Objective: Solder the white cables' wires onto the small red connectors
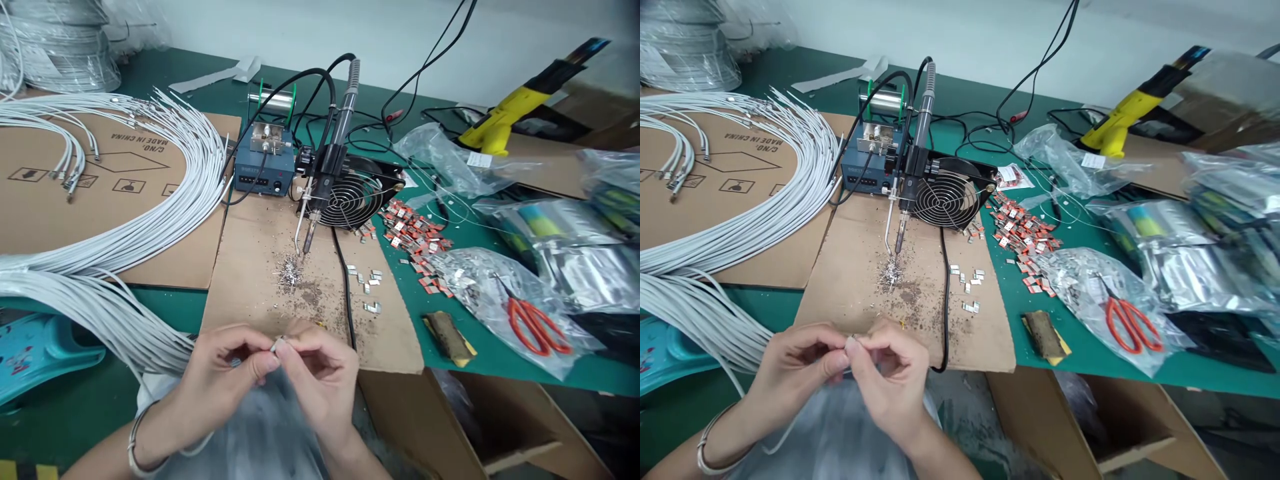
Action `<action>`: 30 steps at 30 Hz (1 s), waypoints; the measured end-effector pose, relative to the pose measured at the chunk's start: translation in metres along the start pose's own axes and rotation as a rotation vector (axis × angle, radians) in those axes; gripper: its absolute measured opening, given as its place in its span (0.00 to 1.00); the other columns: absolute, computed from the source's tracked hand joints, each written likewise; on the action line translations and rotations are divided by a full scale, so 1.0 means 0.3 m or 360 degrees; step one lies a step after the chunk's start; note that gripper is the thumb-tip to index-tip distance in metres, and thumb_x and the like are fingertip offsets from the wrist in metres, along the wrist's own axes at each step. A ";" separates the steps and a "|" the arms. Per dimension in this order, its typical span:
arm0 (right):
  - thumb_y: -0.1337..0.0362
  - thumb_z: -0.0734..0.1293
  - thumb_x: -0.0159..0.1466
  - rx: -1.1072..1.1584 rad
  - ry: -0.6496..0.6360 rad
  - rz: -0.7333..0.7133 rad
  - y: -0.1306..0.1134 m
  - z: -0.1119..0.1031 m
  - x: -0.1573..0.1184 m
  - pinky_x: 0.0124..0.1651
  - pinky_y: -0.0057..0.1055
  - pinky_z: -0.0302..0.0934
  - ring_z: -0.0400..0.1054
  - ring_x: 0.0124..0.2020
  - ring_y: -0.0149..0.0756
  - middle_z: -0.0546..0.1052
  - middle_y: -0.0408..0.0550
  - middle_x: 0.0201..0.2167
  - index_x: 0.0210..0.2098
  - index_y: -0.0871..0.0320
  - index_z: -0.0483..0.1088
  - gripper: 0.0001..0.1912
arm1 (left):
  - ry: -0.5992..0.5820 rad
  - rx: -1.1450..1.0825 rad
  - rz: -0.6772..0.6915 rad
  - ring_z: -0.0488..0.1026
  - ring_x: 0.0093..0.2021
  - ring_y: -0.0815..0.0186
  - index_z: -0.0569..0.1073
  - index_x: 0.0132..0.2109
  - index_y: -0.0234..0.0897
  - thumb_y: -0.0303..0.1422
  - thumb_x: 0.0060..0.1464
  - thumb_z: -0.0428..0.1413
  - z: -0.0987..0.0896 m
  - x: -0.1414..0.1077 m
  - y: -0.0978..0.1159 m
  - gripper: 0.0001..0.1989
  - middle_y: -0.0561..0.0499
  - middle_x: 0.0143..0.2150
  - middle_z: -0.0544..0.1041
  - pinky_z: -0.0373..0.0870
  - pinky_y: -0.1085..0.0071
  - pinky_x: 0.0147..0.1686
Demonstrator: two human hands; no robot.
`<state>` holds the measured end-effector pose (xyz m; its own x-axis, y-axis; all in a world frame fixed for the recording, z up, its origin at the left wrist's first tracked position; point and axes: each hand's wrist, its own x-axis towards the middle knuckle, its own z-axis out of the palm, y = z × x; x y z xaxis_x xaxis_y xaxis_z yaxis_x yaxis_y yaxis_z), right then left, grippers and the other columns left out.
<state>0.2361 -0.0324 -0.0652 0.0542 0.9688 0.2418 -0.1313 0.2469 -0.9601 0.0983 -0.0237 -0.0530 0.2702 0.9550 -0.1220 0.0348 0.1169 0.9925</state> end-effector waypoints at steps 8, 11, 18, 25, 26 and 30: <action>0.67 0.70 0.56 -0.0401 -0.0634 0.0250 -0.064 -0.092 0.060 0.23 0.25 0.52 0.59 0.22 0.27 0.71 0.43 0.23 0.35 0.57 0.73 0.07 | -0.0385 -0.0436 -0.0476 0.64 0.16 0.75 0.71 0.26 0.29 0.46 0.47 0.59 -0.043 -0.005 0.011 0.20 0.52 0.19 0.69 0.62 0.80 0.18; 0.66 0.68 0.58 -0.0574 -0.0847 0.0220 -0.085 -0.089 0.085 0.25 0.25 0.52 0.60 0.23 0.27 0.72 0.42 0.23 0.32 0.57 0.73 0.02 | -0.0425 -0.0290 -0.0443 0.63 0.17 0.76 0.69 0.24 0.30 0.47 0.48 0.57 -0.043 -0.011 0.014 0.21 0.54 0.18 0.66 0.59 0.81 0.19; 0.70 0.68 0.57 -0.0766 -0.0968 0.0083 -0.117 -0.104 0.105 0.28 0.25 0.53 0.61 0.24 0.26 0.70 0.40 0.21 0.28 0.58 0.71 0.02 | -0.0529 -0.0175 -0.0428 0.63 0.18 0.77 0.69 0.25 0.30 0.44 0.53 0.54 -0.045 -0.006 0.009 0.19 0.54 0.19 0.66 0.57 0.83 0.19; 0.69 0.69 0.55 -0.0264 -0.0731 0.0142 -0.084 -0.084 0.078 0.22 0.25 0.51 0.61 0.20 0.27 0.70 0.44 0.19 0.23 0.61 0.71 0.06 | -0.0588 -0.0495 -0.0562 0.64 0.16 0.77 0.72 0.26 0.30 0.43 0.49 0.58 -0.042 -0.007 -0.013 0.18 0.53 0.19 0.69 0.59 0.84 0.16; 0.69 0.70 0.54 -0.0099 -0.0642 0.0154 -0.071 -0.071 0.070 0.21 0.25 0.51 0.60 0.20 0.27 0.70 0.45 0.19 0.22 0.61 0.71 0.06 | -0.0577 -0.0552 -0.0578 0.64 0.15 0.77 0.73 0.26 0.30 0.43 0.48 0.59 -0.039 -0.009 -0.012 0.17 0.53 0.18 0.69 0.59 0.84 0.16; 0.71 0.71 0.51 0.0347 -0.0319 0.0087 -0.014 -0.019 0.036 0.20 0.25 0.50 0.59 0.18 0.27 0.69 0.44 0.20 0.20 0.59 0.68 0.08 | -0.0334 -0.0598 -0.0678 0.65 0.14 0.77 0.74 0.23 0.31 0.43 0.41 0.64 -0.009 -0.010 0.019 0.17 0.54 0.16 0.70 0.60 0.84 0.16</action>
<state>0.2429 -0.0231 -0.0595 -0.1526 0.9601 0.2345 -0.3391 0.1720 -0.9249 0.0951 -0.0250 -0.0469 0.4926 0.7334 -0.4685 -0.1500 0.6019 0.7844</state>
